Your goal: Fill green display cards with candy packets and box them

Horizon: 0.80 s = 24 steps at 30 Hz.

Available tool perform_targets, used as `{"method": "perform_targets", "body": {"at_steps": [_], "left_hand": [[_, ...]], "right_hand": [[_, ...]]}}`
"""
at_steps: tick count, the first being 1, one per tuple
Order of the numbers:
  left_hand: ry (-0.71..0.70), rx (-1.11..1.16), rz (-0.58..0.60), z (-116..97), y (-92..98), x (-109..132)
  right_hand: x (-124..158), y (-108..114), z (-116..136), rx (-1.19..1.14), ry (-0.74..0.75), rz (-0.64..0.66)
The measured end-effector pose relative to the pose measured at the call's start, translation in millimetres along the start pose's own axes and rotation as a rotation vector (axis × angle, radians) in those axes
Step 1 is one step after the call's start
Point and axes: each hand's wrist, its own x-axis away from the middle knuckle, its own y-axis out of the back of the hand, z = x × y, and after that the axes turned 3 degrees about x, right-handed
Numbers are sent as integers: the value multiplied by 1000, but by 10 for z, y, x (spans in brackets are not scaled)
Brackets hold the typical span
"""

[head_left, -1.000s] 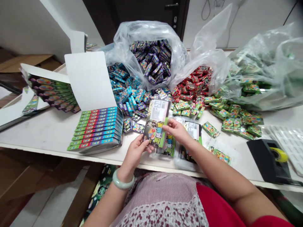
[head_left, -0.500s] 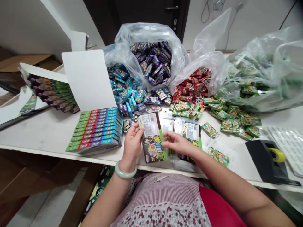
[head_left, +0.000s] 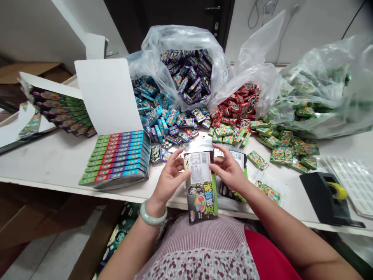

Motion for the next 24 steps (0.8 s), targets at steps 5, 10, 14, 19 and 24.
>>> {"method": "perform_targets", "body": {"at_steps": [5, 10, 14, 19, 24], "left_hand": [[-18, -57, -31, -77, 55, -47], [1, -163, -111, -140, -13, 109], [-140, -271, -159, -257, -104, 147], [-91, -196, -132, -376, -128, 105], [-31, -152, -90, -455, -95, 98]], "right_hand": [[-27, 53, 58, 46, 20, 86], [69, 42, 166, 58, -48, 122], [46, 18, 386, 203, -2, 29], [-52, 22, 543, 148, 15, 35], [-78, 43, 563, 208, 12, 111]]}}
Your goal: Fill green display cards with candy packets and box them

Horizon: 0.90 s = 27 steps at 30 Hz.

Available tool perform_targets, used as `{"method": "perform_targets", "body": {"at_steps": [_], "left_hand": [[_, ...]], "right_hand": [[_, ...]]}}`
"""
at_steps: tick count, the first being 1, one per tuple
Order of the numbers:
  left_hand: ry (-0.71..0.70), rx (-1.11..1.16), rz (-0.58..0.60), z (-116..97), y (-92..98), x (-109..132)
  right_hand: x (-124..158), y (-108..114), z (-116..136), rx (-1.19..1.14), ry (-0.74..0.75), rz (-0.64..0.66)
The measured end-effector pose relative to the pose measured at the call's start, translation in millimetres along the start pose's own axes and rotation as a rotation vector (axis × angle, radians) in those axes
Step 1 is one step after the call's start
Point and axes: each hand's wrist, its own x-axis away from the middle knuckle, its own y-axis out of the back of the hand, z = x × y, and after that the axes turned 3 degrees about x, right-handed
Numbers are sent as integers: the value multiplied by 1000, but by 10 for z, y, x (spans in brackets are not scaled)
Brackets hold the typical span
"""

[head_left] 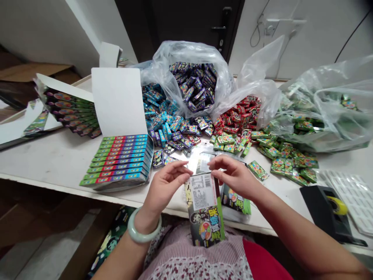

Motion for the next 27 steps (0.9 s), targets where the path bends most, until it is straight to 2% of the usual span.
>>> {"method": "perform_targets", "body": {"at_steps": [3, 7, 11, 14, 19, 25, 27], "left_hand": [[-91, -142, 46, -43, 35, 5], [-158, -155, 102, -74, 27, 12], [-118, -115, 44, -111, -60, -18], [-40, -81, 19, -129, -112, -68], [-45, -62, 48, -124, -99, -103], [-157, -177, 189, -125, 29, -5], [-193, -221, 216, -86, 57, 44]], "right_hand": [[17, 20, 40, 194, 127, 18], [10, 20, 88, 209, 162, 50], [-78, 5, 123, 120, 37, 42], [-163, 12, 150, 32, -70, 94], [-207, 34, 165, 24, -97, 142], [-75, 64, 176, 151, 105, 147], [-1, 48, 128, 178, 167, 110]]}}
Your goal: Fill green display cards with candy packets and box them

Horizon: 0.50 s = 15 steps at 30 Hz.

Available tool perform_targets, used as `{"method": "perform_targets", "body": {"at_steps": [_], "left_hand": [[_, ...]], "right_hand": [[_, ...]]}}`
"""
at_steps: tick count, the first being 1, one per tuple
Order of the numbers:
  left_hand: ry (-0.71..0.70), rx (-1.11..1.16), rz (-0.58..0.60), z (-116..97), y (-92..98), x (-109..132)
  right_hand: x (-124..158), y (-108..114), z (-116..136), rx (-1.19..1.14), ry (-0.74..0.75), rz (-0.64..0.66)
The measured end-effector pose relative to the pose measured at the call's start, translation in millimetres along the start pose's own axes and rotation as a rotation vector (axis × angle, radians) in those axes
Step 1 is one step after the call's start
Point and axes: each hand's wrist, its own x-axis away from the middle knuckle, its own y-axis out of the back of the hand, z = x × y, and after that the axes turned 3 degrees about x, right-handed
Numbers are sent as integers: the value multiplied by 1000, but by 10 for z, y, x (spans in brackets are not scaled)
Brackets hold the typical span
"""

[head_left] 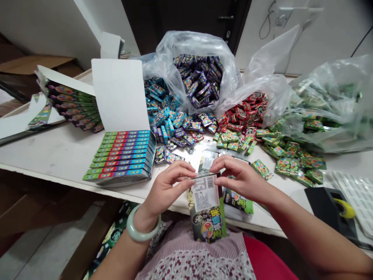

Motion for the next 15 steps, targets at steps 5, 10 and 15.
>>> {"method": "perform_targets", "body": {"at_steps": [5, 10, 15], "left_hand": [[-38, -1, -71, 120, -101, 102], [-38, -3, -107, 128, -153, 71], [45, 13, -104, 137, -152, 22]], "right_hand": [[157, -186, -135, 86, 37, -195], [184, -262, -159, 66, 84, -281], [160, -258, -117, 79, 145, -320]]}}
